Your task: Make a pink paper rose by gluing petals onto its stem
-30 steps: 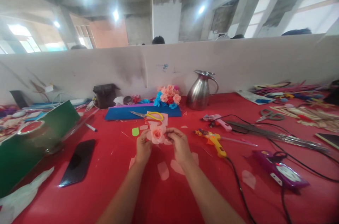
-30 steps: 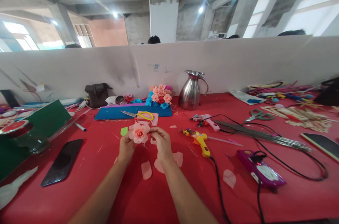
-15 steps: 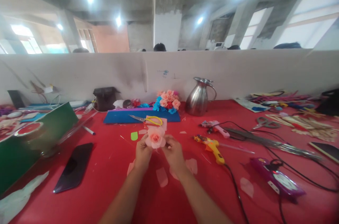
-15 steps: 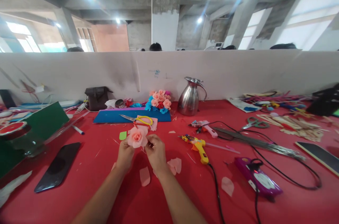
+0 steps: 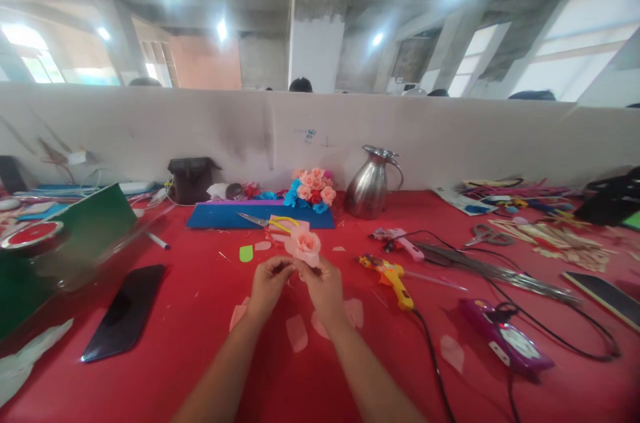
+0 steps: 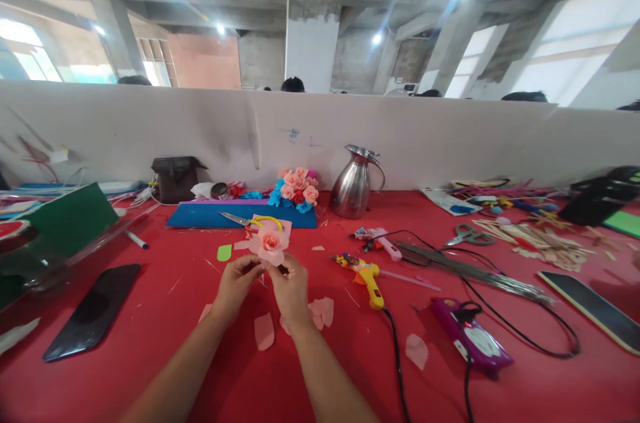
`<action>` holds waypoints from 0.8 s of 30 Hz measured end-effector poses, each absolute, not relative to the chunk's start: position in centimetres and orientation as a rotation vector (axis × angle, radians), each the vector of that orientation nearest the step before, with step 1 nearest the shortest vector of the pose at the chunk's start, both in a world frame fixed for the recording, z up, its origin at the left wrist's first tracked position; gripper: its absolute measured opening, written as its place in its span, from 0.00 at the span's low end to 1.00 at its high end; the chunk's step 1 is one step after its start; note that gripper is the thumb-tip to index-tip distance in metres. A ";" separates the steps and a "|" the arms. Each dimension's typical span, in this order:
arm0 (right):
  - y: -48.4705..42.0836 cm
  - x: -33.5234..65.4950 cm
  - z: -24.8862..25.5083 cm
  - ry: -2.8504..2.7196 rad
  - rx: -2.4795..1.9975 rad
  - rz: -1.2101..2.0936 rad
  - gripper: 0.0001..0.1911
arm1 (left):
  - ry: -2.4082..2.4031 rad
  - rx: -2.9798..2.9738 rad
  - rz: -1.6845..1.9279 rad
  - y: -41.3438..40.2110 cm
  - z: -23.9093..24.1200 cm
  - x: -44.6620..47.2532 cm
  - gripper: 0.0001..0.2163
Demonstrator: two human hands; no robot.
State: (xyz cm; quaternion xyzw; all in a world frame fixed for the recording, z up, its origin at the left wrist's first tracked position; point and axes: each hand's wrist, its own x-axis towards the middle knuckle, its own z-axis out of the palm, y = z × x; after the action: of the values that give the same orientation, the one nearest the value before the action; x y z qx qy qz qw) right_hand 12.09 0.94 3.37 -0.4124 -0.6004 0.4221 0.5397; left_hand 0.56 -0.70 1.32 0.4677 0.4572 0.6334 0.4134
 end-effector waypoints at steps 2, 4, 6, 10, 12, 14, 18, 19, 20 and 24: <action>1.1 12.1 3.4 -1.371 -0.966 1.109 0.10 | 1.148 1.177 1.558 -0.9 1.5 0.7 0.05; 1.3 12.1 3.5 -1.296 -0.962 1.213 0.11 | 1.153 1.163 1.520 -1.0 1.9 0.8 0.05; 1.4 12.2 3.6 -1.217 -0.978 1.284 0.12 | 1.160 1.150 1.500 -1.2 2.2 1.0 0.05; 1.4 12.2 3.9 -1.105 -0.985 1.354 0.14 | 1.168 1.148 1.486 -1.2 2.3 1.2 0.06; 1.2 12.2 3.9 -1.095 -0.975 1.347 0.14 | 1.171 1.140 1.497 -1.1 2.1 1.2 0.06; 1.1 12.1 3.9 -1.124 -0.969 1.302 0.11 | 1.177 1.134 1.520 -1.0 1.9 1.1 0.06; 0.9 11.9 3.7 -1.241 -0.908 1.202 0.08 | 1.197 1.178 1.601 -0.7 1.4 0.8 0.05; 0.9 11.9 3.7 -1.275 -0.879 1.180 0.07 | 1.203 1.192 1.622 -0.7 1.3 0.7 0.05; 0.8 11.9 3.7 -1.309 -0.849 1.155 0.06 | 1.211 1.202 1.638 -0.6 1.2 0.6 0.04; 0.6 12.0 3.8 -1.404 -0.748 1.055 0.04 | 1.296 1.209 1.665 -0.6 0.7 0.6 0.03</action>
State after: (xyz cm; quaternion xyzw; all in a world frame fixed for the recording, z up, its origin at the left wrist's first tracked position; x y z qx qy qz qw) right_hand 12.02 0.65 3.81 -0.3198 -0.6001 0.4512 0.5780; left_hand 0.62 -0.60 0.71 0.4661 0.4997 0.6420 0.3478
